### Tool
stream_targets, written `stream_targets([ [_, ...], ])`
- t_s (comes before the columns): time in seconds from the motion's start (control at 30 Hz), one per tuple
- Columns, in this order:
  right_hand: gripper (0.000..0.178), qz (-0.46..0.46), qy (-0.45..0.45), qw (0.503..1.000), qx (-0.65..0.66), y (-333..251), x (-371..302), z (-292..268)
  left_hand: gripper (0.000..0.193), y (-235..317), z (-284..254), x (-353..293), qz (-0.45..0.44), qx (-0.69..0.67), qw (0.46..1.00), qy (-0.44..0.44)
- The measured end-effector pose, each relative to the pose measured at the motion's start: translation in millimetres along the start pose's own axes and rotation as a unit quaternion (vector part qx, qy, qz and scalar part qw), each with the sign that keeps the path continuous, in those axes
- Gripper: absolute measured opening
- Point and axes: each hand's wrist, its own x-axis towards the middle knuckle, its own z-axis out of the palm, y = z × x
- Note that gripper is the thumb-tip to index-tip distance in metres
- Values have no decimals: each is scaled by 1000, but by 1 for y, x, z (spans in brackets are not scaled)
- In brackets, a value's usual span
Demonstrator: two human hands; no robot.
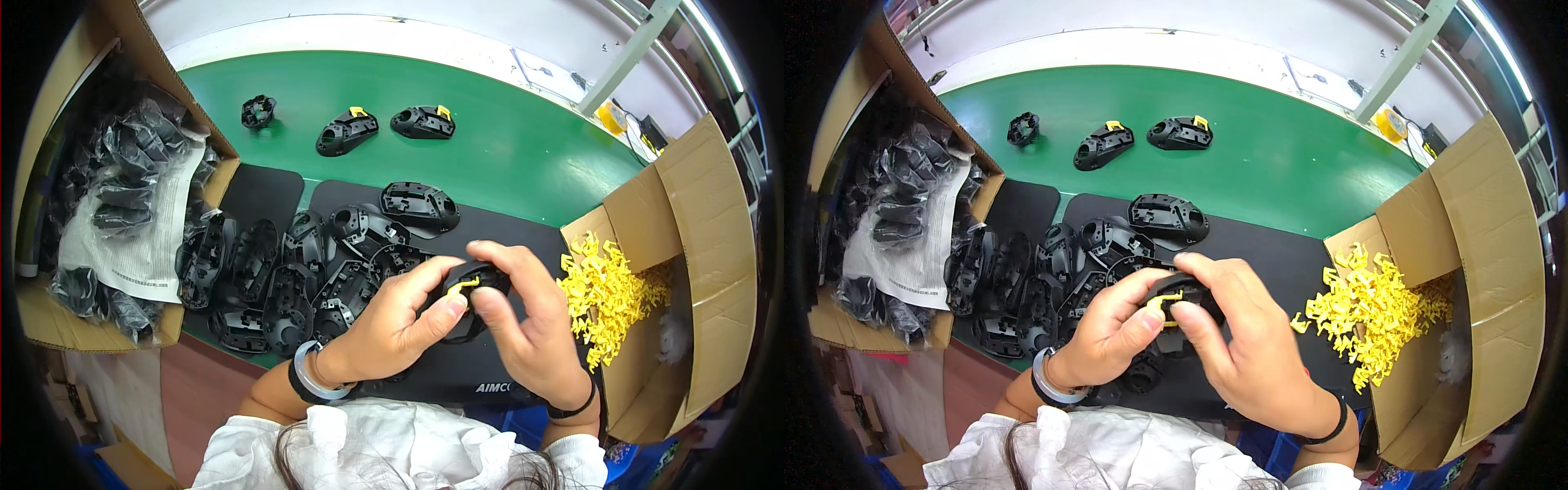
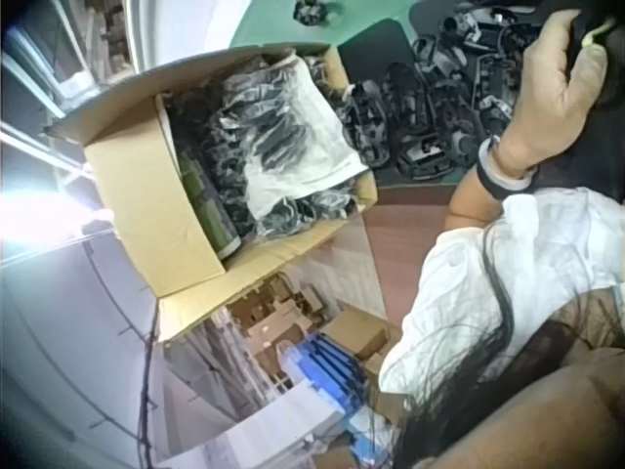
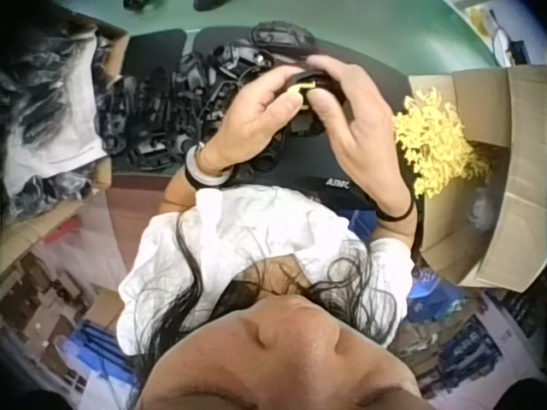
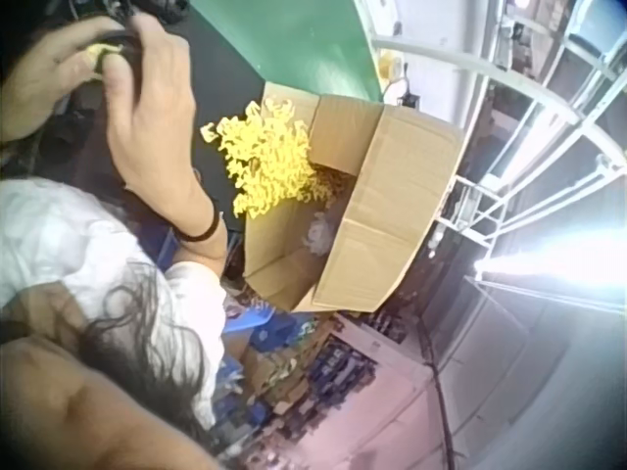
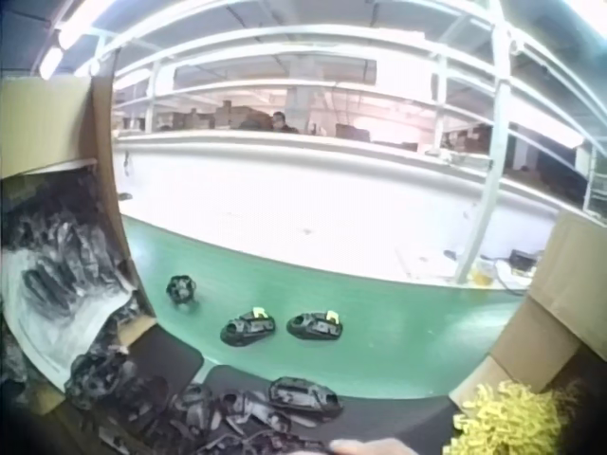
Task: The person gathers yellow plastic pieces from a box and then opens a large cardboard box with a blade to remove and unwrap bagged mouse components. They then finish by inserting the yellow pieces into the black mouse housings one by one.
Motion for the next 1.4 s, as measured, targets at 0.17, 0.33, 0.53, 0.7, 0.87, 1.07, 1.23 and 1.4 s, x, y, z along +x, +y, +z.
stream_targets([
  [0.17, 21, 26, 45, 998, 48, 3, -5, 21, 31, 11, 8, -1, 45, 205, 976, 61],
  [0.33, 16, 76, 47, 985, 146, 17, -9, 30, 29, 9, 6, 3, 11, 227, 972, 56],
  [0.53, 15, 146, -30, 953, 263, 31, 2, 28, 32, 6, -3, 3, -62, 127, 990, 22],
  [0.7, 16, 81, -10, 993, 90, 11, 6, 35, 33, 10, -24, 0, -178, -24, 983, -39],
  [0.87, 17, 152, 33, 948, 279, 36, 37, 27, 62, 1, -22, 3, 14, 186, 981, 55],
  [1.07, 40, 275, 57, 874, 397, 182, 140, 38, 72, 3, -15, 10, 25, 279, 953, 112],
  [1.23, 70, 215, 1, 972, 93, 154, 117, 51, 62, -2, -27, 5, 22, 308, 938, 158],
  [1.4, 75, -14, -159, 983, -88, 136, 74, 58, 47, -5, -12, 10, 64, 316, 937, 137],
])
